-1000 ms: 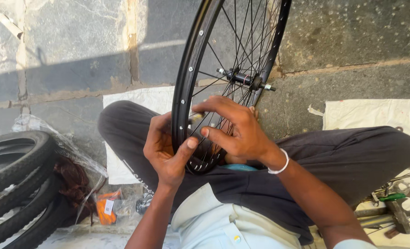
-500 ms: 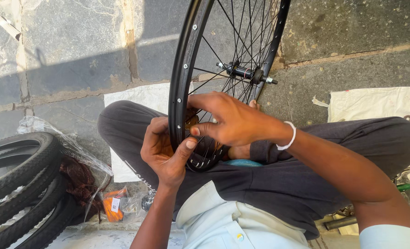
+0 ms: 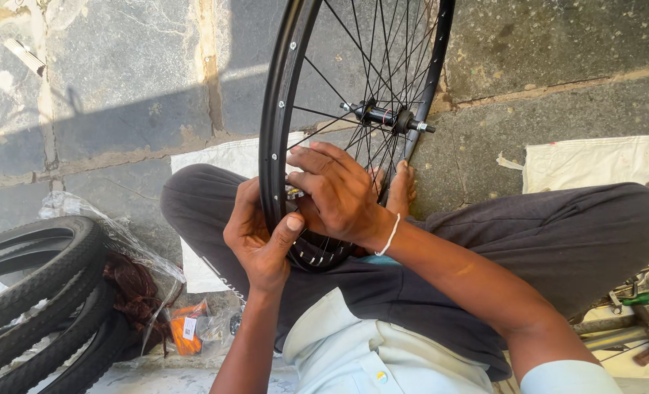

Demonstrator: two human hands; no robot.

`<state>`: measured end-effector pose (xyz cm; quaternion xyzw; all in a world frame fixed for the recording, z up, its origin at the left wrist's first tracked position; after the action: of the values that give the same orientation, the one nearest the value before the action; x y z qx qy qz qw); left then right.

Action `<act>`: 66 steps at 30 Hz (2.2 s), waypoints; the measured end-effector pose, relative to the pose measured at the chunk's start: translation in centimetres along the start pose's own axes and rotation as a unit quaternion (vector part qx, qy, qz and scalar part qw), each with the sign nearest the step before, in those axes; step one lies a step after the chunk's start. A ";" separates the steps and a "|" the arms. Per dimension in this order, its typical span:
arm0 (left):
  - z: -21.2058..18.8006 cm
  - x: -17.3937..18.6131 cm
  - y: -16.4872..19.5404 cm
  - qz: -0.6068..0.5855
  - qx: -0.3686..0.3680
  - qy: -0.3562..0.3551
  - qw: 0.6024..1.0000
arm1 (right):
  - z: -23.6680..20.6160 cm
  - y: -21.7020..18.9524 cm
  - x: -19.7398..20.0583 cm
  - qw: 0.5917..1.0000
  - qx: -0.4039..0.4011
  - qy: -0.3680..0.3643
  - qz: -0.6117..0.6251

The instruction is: The person sits on the ground and uses their hands to turn spoke nipples on the rim of a bicycle wheel.

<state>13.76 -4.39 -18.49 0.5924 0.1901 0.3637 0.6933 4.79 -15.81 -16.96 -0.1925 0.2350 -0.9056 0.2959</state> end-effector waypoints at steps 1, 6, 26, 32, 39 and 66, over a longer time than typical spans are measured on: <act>0.0 0.1 0.0 -0.003 -0.003 0.001 1.000 | -0.1 0.2 0.1 1.000 -0.023 0.000 0.000; -0.3 -0.2 -0.3 -0.005 -0.009 0.000 1.000 | -0.5 0.9 1.6 0.985 -0.147 -0.024 0.083; 0.0 -2.0 2.7 0.064 -0.038 0.032 0.997 | -1.9 1.3 2.5 0.951 -0.251 0.058 0.168; -0.5 -2.4 2.7 0.034 -0.047 -0.006 0.998 | -0.7 2.0 2.6 0.913 -0.233 -0.157 0.295; -1.0 -2.1 3.1 0.096 -0.104 -0.007 0.990 | 1.6 0.9 3.2 0.916 -0.247 -0.233 0.212; -0.6 -2.5 2.9 0.033 -0.088 -0.045 0.995 | -1.5 1.5 3.6 0.953 -0.281 -0.011 0.116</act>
<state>10.82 -5.72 -16.27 0.5504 0.1064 0.3750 0.7383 2.00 -18.68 -18.18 -0.2489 0.4976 -0.7603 0.3352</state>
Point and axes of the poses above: each hand's wrist, its own z-axis towards the middle knuckle, its own x-axis out of the back of the hand, y = z × x, the point moved 7 cm from there along z, towards the middle knuckle, and after that the axes turned 13 degrees about z, right-handed, at the moved point
